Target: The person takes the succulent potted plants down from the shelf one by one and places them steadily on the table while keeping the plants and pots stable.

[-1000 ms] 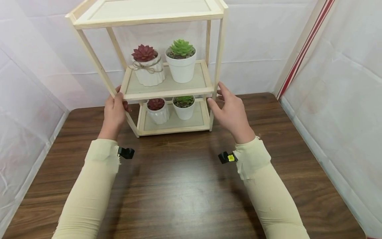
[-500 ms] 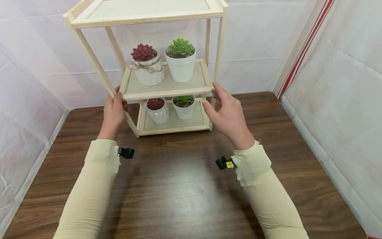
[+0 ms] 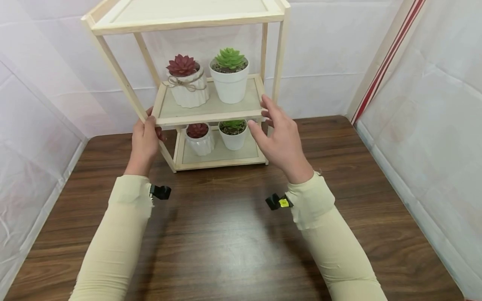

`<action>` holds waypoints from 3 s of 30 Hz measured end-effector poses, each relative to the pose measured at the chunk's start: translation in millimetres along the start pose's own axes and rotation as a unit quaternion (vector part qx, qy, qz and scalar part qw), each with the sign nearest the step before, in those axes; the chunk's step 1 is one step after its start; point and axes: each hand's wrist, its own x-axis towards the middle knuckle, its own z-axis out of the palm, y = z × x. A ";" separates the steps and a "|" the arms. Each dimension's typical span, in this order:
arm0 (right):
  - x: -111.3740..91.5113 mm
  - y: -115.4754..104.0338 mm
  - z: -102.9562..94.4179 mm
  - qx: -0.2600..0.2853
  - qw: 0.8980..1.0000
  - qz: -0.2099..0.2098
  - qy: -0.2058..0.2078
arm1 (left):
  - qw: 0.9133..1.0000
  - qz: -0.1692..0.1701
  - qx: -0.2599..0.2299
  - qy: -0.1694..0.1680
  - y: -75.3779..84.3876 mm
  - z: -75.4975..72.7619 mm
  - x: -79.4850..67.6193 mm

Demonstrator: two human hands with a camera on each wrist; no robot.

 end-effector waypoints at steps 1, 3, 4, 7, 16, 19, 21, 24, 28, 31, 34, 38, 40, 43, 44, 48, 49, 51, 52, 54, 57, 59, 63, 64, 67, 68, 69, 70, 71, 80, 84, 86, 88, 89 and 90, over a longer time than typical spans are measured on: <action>1.0 -0.3 1.0 0.004 1.000 -0.004 0.003 | 1.000 0.000 0.000 0.001 -0.1 0.1 0.2; 3.0 -0.9 3.0 0.010 1.000 -0.008 0.006 | 1.000 -0.002 0.000 0.000 0.0 0.3 0.6; 4.1 -1.3 3.9 0.012 1.000 -0.009 0.007 | 1.000 -0.002 0.000 0.000 -0.1 0.4 0.9; 7.3 -2.2 6.4 0.012 1.000 -0.004 0.008 | 1.000 -0.002 0.003 0.000 -0.3 0.5 1.3; 17.3 -6.6 14.3 0.034 0.999 0.010 0.003 | 1.000 0.001 0.007 -0.003 0.6 -0.8 0.5; 18.9 -10.7 16.2 0.035 0.999 0.019 0.000 | 1.000 -0.003 0.006 -0.006 4.7 -1.7 -1.5; 20.5 -10.2 18.2 0.037 0.999 0.025 -0.001 | 1.000 -0.007 0.005 -0.006 4.7 -1.8 -1.5; 22.8 -9.3 20.3 0.042 0.999 0.034 0.001 | 1.000 -0.009 0.006 -0.003 3.8 -1.2 -0.8; 24.7 -5.7 22.6 0.044 0.998 0.038 0.001 | 1.000 -0.013 0.008 -0.003 -0.1 0.1 -0.5; 23.5 -4.1 24.6 0.047 0.998 0.044 -0.003 | 1.000 -0.025 0.010 -0.008 -0.6 0.6 -4.0; 24.9 -3.1 26.6 0.048 0.998 0.044 -0.001 | 1.000 -0.029 0.008 -0.010 -0.9 1.0 -4.8; 31.2 -3.8 28.2 0.046 0.998 0.036 0.003 | 1.000 -0.027 0.005 -0.006 2.1 -0.5 -2.1; 34.2 -3.7 28.7 0.047 0.998 0.035 0.005 | 1.000 -0.026 0.001 -0.007 6.0 -1.9 -2.0; 37.1 -2.8 29.0 0.055 0.998 0.036 0.009 | 1.000 -0.025 -0.003 -0.009 14.9 -3.5 -5.4; 37.9 -2.5 29.1 0.057 0.998 0.036 0.010 | 1.000 -0.024 -0.003 -0.009 18.2 -3.8 -6.9; 40.1 -2.3 29.3 0.067 0.997 0.043 0.012 | 1.000 -0.022 0.005 -0.010 30.0 -4.1 -13.5; 40.6 -2.0 29.5 0.068 0.997 0.045 0.012 | 1.000 -0.021 0.008 -0.009 31.8 -4.1 -14.6; 41.5 -2.0 30.0 0.072 0.996 0.047 0.012 | 1.000 -0.021 0.013 -0.009 34.4 -3.8 -15.8; 42.0 -1.8 30.3 0.072 0.996 0.048 0.012 | 1.000 -0.021 0.015 -0.009 35.3 -3.7 -16.3; 42.9 -1.5 31.0 0.071 0.996 0.049 0.012 | 1.000 -0.020 0.014 -0.007 36.0 -3.8 -16.6; 44.6 -1.3 31.8 0.070 0.996 0.052 0.013 | 1.000 -0.017 0.013 -0.006 35.1 -3.6 -15.6; 46.1 -1.0 32.1 0.072 0.996 0.054 0.015 | 1.000 -0.015 0.011 -0.005 32.8 -3.4 -14.3; 49.7 -0.1 32.7 0.073 0.996 0.054 0.017 | 1.000 -0.016 0.010 -0.004 23.8 -2.8 -9.7; 50.4 0.1 32.8 0.072 0.996 0.054 0.016 | 1.000 -0.018 0.011 -0.004 20.2 -2.6 -8.2; 52.4 0.5 33.5 0.072 0.996 0.052 0.011 | 1.000 -0.024 0.011 -0.003 8.7 -1.6 -3.8; 53.1 0.3 33.6 0.072 0.996 0.053 0.010 | 1.000 -0.024 0.011 -0.001 4.9 -1.1 -2.3; 53.8 0.1 33.7 0.072 0.996 0.054 0.008 | 1.000 -0.023 0.013 0.000 2.8 -0.6 -1.6; 54.5 -0.1 33.8 0.074 0.996 0.055 0.007 | 1.000 -0.021 0.011 0.001 0.9 -0.2 -1.0; 55.4 -0.4 33.8 0.075 0.996 0.056 0.006 | 1.000 -0.018 0.009 0.003 -0.3 0.2 -0.6; 63.9 0.7 34.1 0.057 0.996 0.074 0.005 | 1.000 -0.001 0.009 0.003 -2.5 0.7 -0.3; 67.2 1.8 34.6 0.054 0.995 0.078 0.004 | 1.000 -0.006 0.009 0.003 -1.8 0.4 -0.9; 68.6 2.0 34.9 0.052 0.995 0.081 0.003 | 1.000 -0.009 0.009 0.004 -2.1 0.2 -1.0; 69.9 2.1 35.2 0.050 0.995 0.084 0.001 | 1.000 -0.010 0.008 0.006 -2.4 0.4 -1.1; 70.4 2.1 35.5 0.049 0.995 0.086 0.001 | 1.000 -0.011 0.006 0.006 -2.5 0.5 -1.2; 70.9 2.2 35.8 0.049 0.995 0.087 0.001 | 1.000 -0.011 0.005 0.006 -2.7 0.6 -1.2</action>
